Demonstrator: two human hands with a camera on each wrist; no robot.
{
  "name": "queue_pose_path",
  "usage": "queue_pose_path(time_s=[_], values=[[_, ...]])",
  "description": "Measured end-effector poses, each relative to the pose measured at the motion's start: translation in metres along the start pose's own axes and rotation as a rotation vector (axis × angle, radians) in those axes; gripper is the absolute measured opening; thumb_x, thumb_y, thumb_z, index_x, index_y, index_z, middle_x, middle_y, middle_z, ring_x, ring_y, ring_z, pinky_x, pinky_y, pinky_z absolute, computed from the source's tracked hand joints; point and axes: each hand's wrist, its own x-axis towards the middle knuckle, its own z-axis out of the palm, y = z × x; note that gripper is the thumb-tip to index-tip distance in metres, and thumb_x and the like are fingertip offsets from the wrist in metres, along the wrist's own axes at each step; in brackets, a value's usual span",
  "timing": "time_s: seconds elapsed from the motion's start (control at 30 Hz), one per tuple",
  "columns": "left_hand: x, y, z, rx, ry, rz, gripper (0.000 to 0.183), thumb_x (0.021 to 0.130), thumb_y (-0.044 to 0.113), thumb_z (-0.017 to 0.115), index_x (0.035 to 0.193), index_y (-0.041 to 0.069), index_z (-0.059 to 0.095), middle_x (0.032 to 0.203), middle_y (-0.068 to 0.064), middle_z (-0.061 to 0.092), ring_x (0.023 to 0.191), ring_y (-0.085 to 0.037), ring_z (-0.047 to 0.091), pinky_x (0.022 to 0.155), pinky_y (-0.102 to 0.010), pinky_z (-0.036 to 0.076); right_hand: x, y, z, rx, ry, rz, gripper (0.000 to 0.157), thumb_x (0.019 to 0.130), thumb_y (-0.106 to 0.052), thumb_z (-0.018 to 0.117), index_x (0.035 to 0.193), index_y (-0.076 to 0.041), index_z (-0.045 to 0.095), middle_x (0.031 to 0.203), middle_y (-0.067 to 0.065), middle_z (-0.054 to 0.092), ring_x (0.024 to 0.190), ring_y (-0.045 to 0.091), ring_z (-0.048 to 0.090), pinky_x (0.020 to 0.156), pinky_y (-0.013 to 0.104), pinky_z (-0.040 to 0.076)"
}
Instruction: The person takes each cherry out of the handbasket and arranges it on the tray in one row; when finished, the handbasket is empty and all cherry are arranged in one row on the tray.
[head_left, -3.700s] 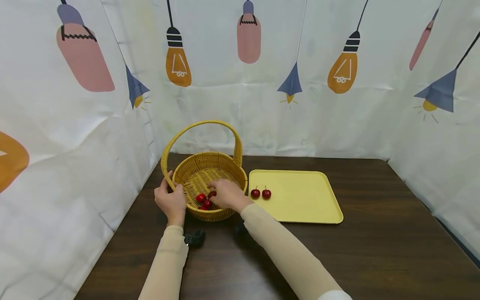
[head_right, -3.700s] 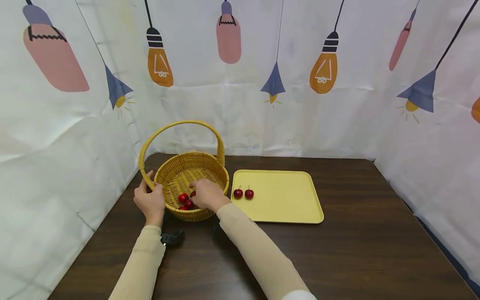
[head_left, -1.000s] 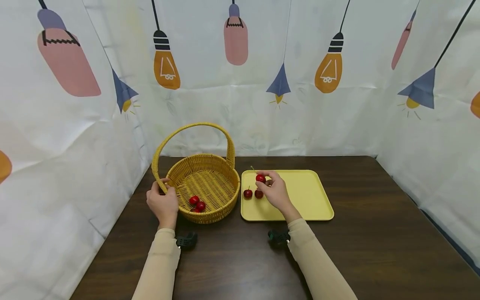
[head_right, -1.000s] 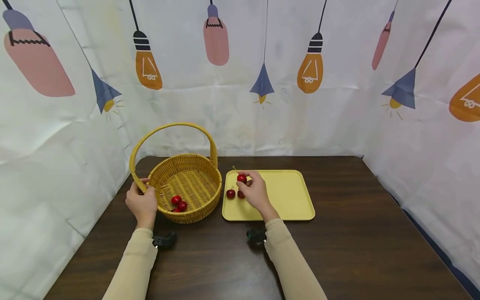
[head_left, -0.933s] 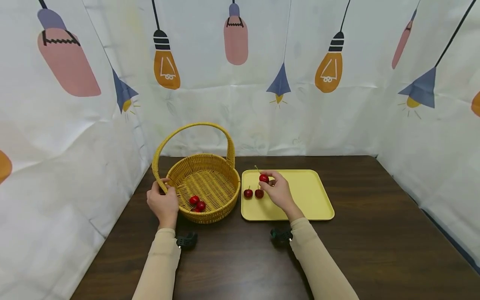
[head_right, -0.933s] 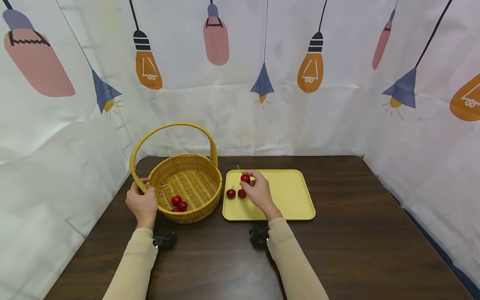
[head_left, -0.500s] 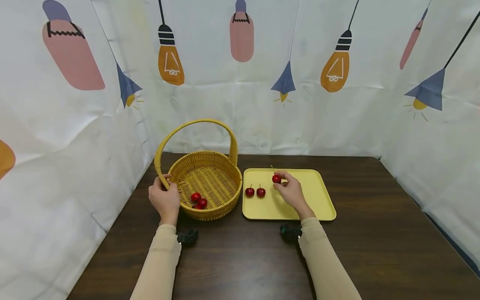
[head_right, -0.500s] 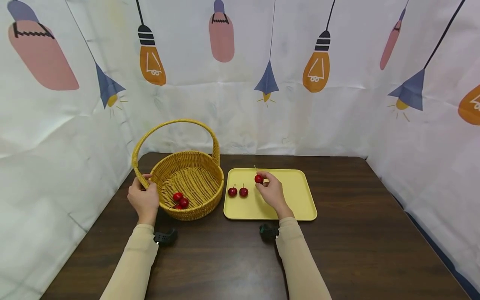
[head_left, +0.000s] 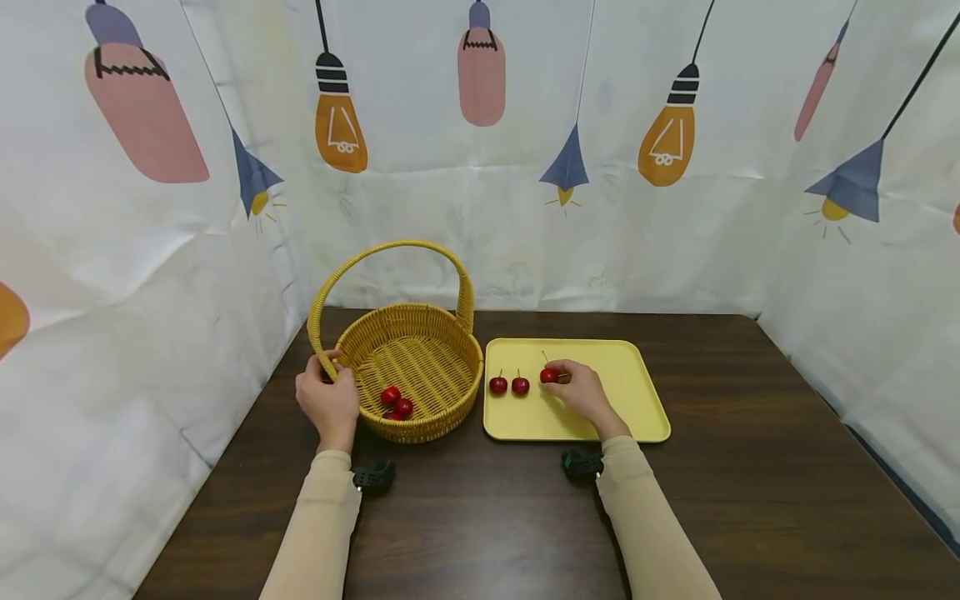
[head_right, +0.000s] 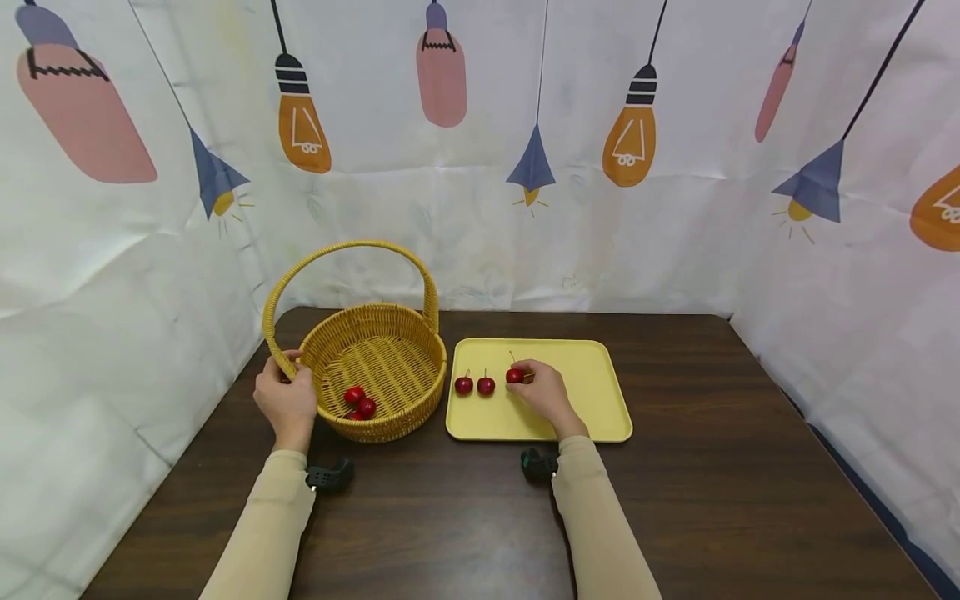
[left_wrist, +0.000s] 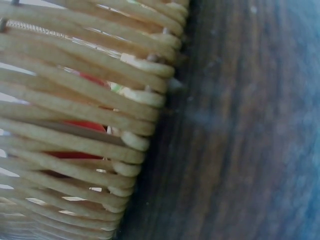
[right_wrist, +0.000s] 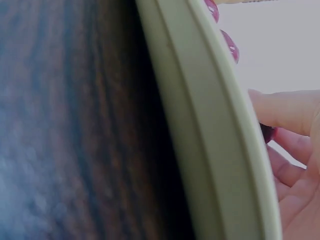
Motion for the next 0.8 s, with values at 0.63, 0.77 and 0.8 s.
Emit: queue_pose_path(time_s=[0.63,0.77,0.8], values=[[0.0002,0.0003,0.0005,0.004,0.001,-0.008,0.017,0.087,0.002,0.058,0.101,0.004,0.069,0.083,-0.012,0.055,0.079,-0.024,0.042,0.072,-0.037,0.030,-0.0010,-0.0031,0.0029,-0.097,-0.081,-0.032,0.034,0.081,-0.013,0.078,0.113,-0.007,0.068,0.103,0.008,0.063,0.088,0.022,0.053,0.075,0.034,0.043],[-0.0001,-0.0013,0.0008,0.005,0.000,-0.010,0.017,0.087,0.003,0.058,0.101,0.005,0.069,0.084,-0.012,0.055,0.080,-0.025,0.042,0.072,-0.037,0.030,-0.0024,-0.0037,0.0049,-0.099,-0.089,-0.035,0.035,0.081,-0.014,0.078,0.113,-0.008,0.068,0.101,0.007,0.063,0.086,0.021,0.052,0.073,0.033,0.042],[-0.0002,-0.0015,0.0010,0.008,0.001,-0.010,0.018,0.087,0.003,0.058,0.101,0.005,0.069,0.083,-0.012,0.056,0.080,-0.024,0.042,0.072,-0.037,0.030,-0.0026,-0.0038,0.0053,-0.100,-0.089,-0.037,0.035,0.081,-0.014,0.078,0.113,-0.009,0.068,0.100,0.007,0.063,0.085,0.021,0.052,0.072,0.033,0.042]])
